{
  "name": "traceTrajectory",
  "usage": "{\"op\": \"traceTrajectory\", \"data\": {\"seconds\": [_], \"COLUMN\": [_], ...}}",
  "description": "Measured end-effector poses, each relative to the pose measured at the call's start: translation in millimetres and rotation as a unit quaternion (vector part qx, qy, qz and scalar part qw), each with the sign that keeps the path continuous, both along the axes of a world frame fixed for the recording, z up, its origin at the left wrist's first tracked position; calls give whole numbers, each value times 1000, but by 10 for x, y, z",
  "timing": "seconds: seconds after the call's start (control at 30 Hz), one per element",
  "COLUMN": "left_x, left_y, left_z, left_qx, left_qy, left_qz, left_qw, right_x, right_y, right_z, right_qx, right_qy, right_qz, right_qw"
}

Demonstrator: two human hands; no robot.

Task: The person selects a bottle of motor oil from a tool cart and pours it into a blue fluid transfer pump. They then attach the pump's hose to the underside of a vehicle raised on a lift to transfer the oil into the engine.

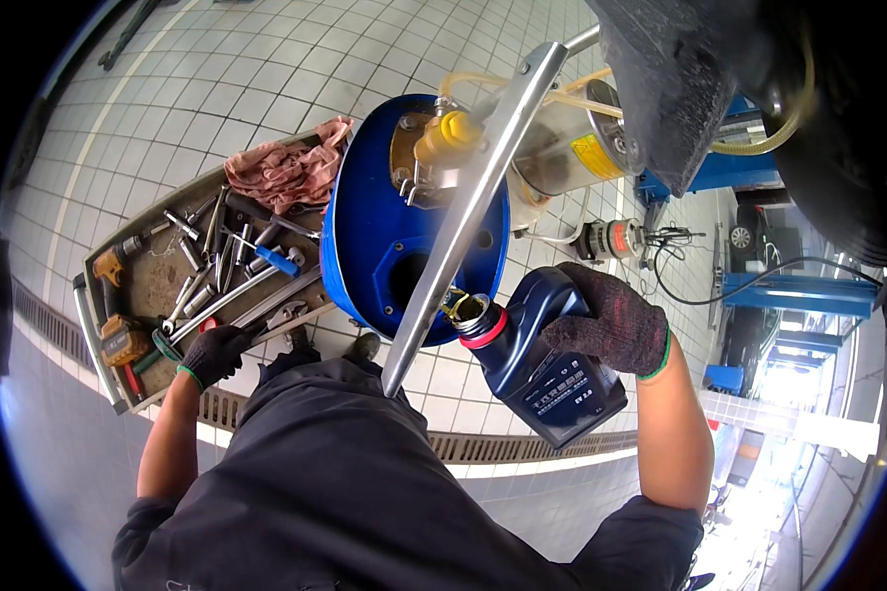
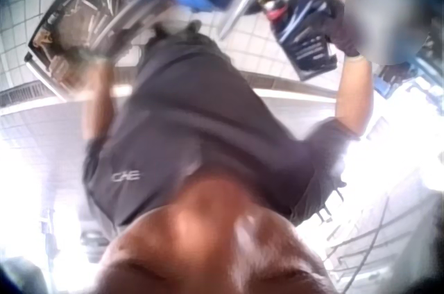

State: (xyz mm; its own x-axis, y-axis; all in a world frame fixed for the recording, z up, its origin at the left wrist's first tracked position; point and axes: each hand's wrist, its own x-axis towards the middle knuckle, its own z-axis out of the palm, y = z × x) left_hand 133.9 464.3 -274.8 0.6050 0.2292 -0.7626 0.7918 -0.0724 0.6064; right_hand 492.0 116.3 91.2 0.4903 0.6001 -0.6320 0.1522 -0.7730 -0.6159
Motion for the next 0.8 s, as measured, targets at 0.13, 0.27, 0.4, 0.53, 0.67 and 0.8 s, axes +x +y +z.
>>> {"op": "traceTrajectory", "data": {"seconds": [0.13,0.27,0.4,0.53,0.67,0.8], "left_x": [-14,-21,-35,-14,-14,-31], "left_y": [17,21,31,49,61,63], "left_z": [-40,-47,-79,-55,-76,-123], "left_qx": [-11,-18,-19,-19,-20,-27], "left_qy": [-3,-6,-14,-10,-11,-4], "left_qz": [5,14,12,5,4,16], "left_qw": [1000,1000,1000,1000,1000,999], "right_x": [24,45,62,86,120,150], "right_y": [13,67,128,128,175,256], "right_z": [15,36,77,76,97,135], "right_qx": [-17,-45,-67,-65,-73,-92], "right_qy": [-26,-44,-70,-64,-53,-26], "right_qz": [22,28,55,51,56,46], "right_qw": [999,998,994,995,994,994]}}
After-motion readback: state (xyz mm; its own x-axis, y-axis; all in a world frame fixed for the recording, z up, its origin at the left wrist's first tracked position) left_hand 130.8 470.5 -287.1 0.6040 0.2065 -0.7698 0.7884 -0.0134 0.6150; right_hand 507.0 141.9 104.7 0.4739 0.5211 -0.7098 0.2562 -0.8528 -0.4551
